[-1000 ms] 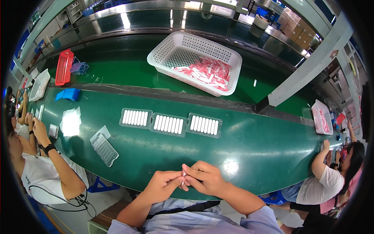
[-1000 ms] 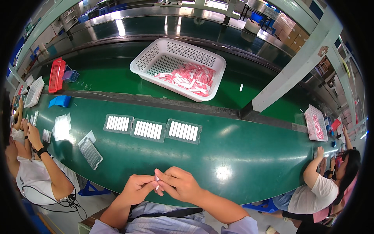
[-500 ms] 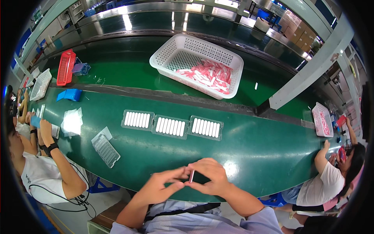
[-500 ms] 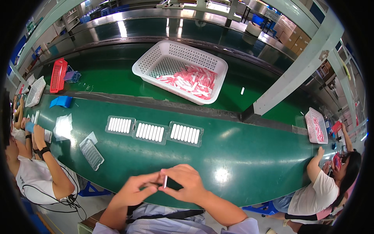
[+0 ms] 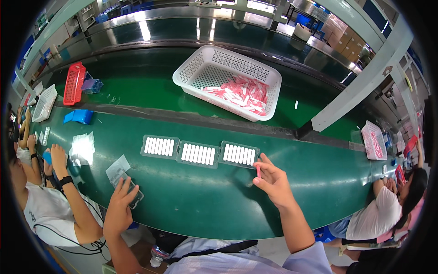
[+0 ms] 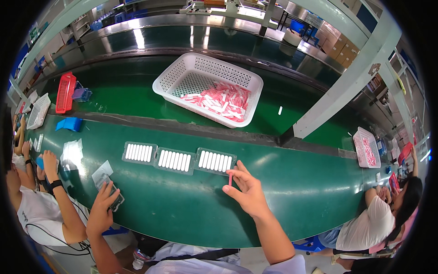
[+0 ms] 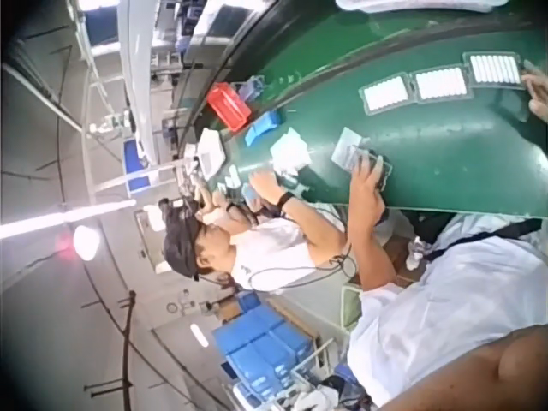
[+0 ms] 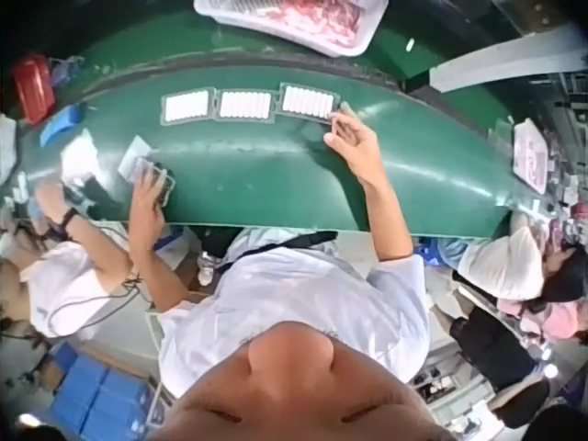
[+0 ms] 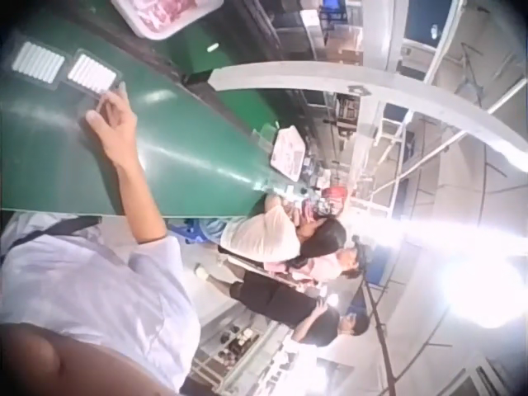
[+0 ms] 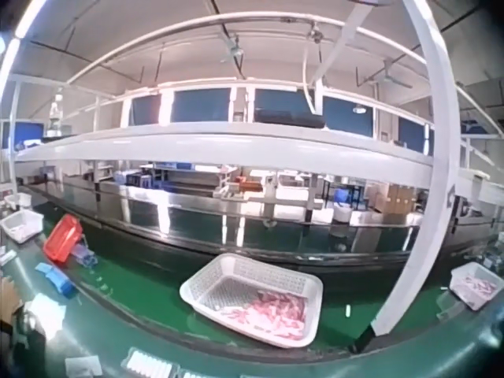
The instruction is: The person assembles small white cylindrical components and pink strips into clear plastic trays by hand.
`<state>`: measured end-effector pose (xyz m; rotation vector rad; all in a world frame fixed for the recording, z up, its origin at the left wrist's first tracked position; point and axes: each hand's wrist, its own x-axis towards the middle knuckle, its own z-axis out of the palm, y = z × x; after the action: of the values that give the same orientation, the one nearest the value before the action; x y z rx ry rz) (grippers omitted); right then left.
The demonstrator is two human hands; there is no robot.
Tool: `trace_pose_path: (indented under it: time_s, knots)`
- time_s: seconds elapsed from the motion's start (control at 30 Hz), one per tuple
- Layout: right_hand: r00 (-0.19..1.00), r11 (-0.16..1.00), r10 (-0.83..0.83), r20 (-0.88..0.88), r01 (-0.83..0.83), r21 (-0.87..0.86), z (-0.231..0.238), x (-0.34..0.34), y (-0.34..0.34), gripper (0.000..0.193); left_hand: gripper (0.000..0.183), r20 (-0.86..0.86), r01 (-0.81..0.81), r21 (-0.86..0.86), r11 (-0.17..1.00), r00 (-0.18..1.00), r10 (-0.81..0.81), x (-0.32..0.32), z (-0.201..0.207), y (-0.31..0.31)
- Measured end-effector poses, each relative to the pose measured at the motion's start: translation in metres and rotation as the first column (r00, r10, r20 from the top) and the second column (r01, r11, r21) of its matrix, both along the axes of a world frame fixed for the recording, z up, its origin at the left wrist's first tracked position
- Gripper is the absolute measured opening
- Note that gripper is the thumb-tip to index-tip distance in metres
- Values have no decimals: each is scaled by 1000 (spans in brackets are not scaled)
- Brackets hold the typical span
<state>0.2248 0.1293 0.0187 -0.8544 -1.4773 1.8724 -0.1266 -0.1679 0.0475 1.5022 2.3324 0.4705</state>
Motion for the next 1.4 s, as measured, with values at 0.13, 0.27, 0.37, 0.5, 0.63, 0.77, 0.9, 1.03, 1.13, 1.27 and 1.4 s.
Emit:
trace_pose_path:
  time_s: [0.13, 0.27, 0.37, 0.5, 0.63, 0.77, 0.9, 1.03, 1.13, 1.27, 1.4]
  knots:
    - [988, 994, 112, 108, -109, -30, 11, 0, 16, 48, 66, -6, 82, 3, 997, 997, -82, 9, 12, -5]
    - [986, 993, 90, 143, -79, -84, 9, -10, 34, 48, 60, 65, 215, 82, 973, 973, -220, 31, 1, 17]
    - [980, 994, 101, 172, -93, -54, -1, -26, 33, 47, 58, 116, 294, 191, 937, 941, -319, 56, -8, 43]
    - [982, 980, 179, 67, -172, -103, -7, -68, 16, 46, 58, 67, 353, 237, 905, 923, -378, 91, -20, 74]
    - [966, 960, 253, 51, -244, -140, -1, -108, 7, 50, 62, 62, 457, 287, 842, 868, -493, 112, -35, 98]
    - [937, 938, 343, 59, -340, -64, -6, -136, 7, 49, 63, 77, 508, 334, 794, 825, -560, 138, -45, 128]
    - [909, 902, 400, 118, -413, 124, -1, -142, 14, 54, 66, 88, 513, 357, 780, 813, -575, 171, -42, 154]
    - [952, 652, 202, 229, -305, 694, 37, -110, 3, 63, 61, 66, 367, 493, 789, 888, -454, 153, -23, 137]
    - [953, 546, 173, 250, -304, 781, 51, -79, -16, 63, 46, 803, -177, 423, 889, 527, -277, 121, -40, 107]
    - [928, 359, 120, 353, -372, 856, 49, -59, -42, 57, 29, 956, -236, 281, 930, -16, -293, 117, -26, 101]
    - [941, 389, 85, 328, -334, 859, 45, -55, -71, 60, 23, 955, -98, 297, 950, 23, -296, 123, -43, 97]
